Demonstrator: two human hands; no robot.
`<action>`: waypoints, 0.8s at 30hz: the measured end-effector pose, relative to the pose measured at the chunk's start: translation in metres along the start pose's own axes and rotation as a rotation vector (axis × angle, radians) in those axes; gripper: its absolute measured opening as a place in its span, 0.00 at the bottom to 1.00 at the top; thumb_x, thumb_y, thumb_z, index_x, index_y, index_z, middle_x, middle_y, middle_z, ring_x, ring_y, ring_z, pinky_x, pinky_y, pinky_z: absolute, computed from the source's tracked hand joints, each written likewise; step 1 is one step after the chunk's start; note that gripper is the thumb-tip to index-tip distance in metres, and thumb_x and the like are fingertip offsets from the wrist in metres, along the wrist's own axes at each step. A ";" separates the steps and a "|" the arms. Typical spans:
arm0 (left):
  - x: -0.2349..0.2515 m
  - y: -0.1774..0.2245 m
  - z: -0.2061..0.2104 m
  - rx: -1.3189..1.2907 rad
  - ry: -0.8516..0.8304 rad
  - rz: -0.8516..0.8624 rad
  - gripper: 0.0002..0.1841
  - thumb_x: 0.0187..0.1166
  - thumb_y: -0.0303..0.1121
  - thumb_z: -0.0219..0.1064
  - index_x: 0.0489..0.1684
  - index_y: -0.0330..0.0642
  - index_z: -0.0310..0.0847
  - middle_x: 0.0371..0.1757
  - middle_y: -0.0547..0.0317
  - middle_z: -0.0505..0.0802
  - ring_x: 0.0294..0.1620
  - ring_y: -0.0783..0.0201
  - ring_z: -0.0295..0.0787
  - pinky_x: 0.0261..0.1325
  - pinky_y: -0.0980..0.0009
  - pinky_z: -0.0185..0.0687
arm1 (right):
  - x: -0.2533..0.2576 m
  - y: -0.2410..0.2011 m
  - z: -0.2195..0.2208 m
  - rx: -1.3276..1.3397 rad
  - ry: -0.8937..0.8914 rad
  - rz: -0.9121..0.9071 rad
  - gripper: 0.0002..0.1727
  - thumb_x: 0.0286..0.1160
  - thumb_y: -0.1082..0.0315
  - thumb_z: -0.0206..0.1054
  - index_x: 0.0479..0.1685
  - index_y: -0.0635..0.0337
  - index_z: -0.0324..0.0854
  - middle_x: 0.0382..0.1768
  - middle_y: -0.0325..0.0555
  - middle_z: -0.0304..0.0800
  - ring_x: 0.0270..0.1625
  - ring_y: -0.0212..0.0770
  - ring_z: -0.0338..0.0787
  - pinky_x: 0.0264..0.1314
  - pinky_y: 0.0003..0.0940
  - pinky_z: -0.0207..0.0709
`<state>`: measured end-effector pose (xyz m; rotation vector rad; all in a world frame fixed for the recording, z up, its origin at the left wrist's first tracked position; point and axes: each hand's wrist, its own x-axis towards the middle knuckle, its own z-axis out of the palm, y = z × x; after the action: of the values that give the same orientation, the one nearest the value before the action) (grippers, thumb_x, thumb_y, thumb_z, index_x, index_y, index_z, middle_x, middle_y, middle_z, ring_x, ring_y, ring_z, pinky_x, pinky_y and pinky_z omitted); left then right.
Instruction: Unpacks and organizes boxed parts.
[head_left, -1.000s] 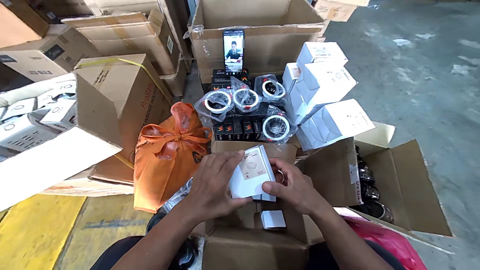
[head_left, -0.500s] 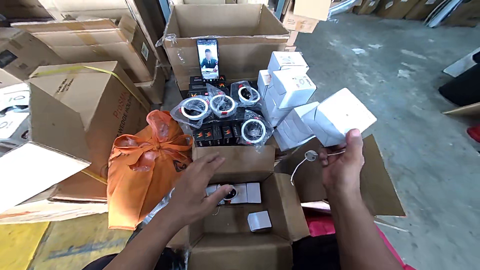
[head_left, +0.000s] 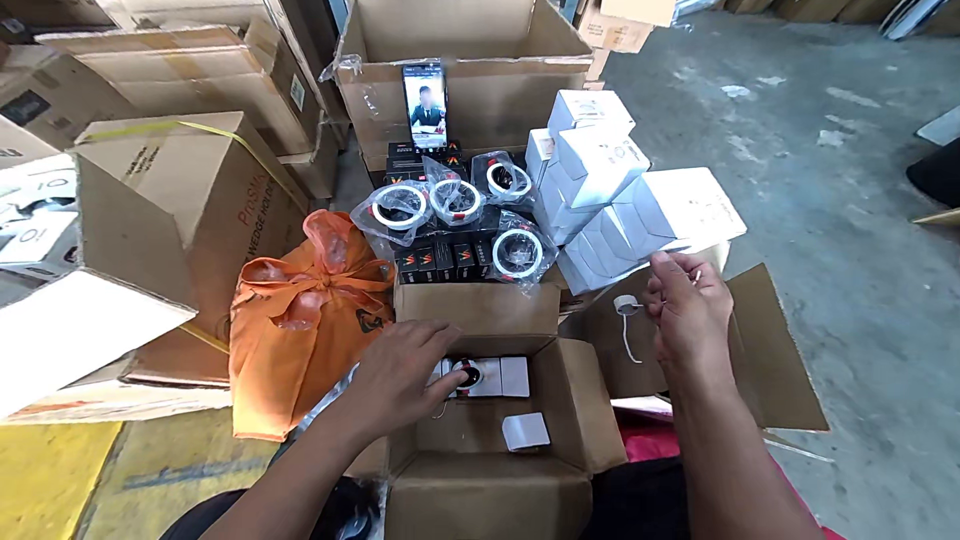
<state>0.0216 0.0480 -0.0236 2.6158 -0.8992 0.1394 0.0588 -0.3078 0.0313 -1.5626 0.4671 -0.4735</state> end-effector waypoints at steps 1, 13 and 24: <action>0.000 -0.001 0.001 0.017 -0.061 -0.008 0.30 0.83 0.62 0.59 0.71 0.51 0.83 0.70 0.55 0.89 0.71 0.55 0.86 0.74 0.49 0.79 | -0.003 0.000 0.001 -0.032 -0.006 -0.012 0.10 0.76 0.61 0.72 0.49 0.48 0.79 0.24 0.33 0.76 0.17 0.27 0.69 0.20 0.23 0.66; 0.008 -0.010 0.001 0.032 -0.377 -0.123 0.28 0.77 0.55 0.70 0.69 0.49 0.82 0.61 0.53 0.91 0.63 0.49 0.88 0.67 0.42 0.79 | -0.010 0.001 0.003 -0.295 -0.316 -0.096 0.11 0.83 0.60 0.63 0.33 0.48 0.68 0.20 0.32 0.71 0.18 0.27 0.68 0.20 0.26 0.63; 0.013 -0.009 0.012 0.019 -0.504 -0.173 0.31 0.80 0.58 0.65 0.77 0.50 0.78 0.67 0.50 0.90 0.70 0.45 0.85 0.73 0.39 0.74 | 0.011 -0.014 -0.039 -0.804 -0.442 0.021 0.24 0.76 0.49 0.74 0.19 0.54 0.73 0.13 0.41 0.69 0.16 0.38 0.67 0.20 0.40 0.62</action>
<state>0.0365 0.0425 -0.0349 2.7779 -0.8135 -0.5822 0.0464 -0.3456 0.0473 -2.3549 0.3401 0.1190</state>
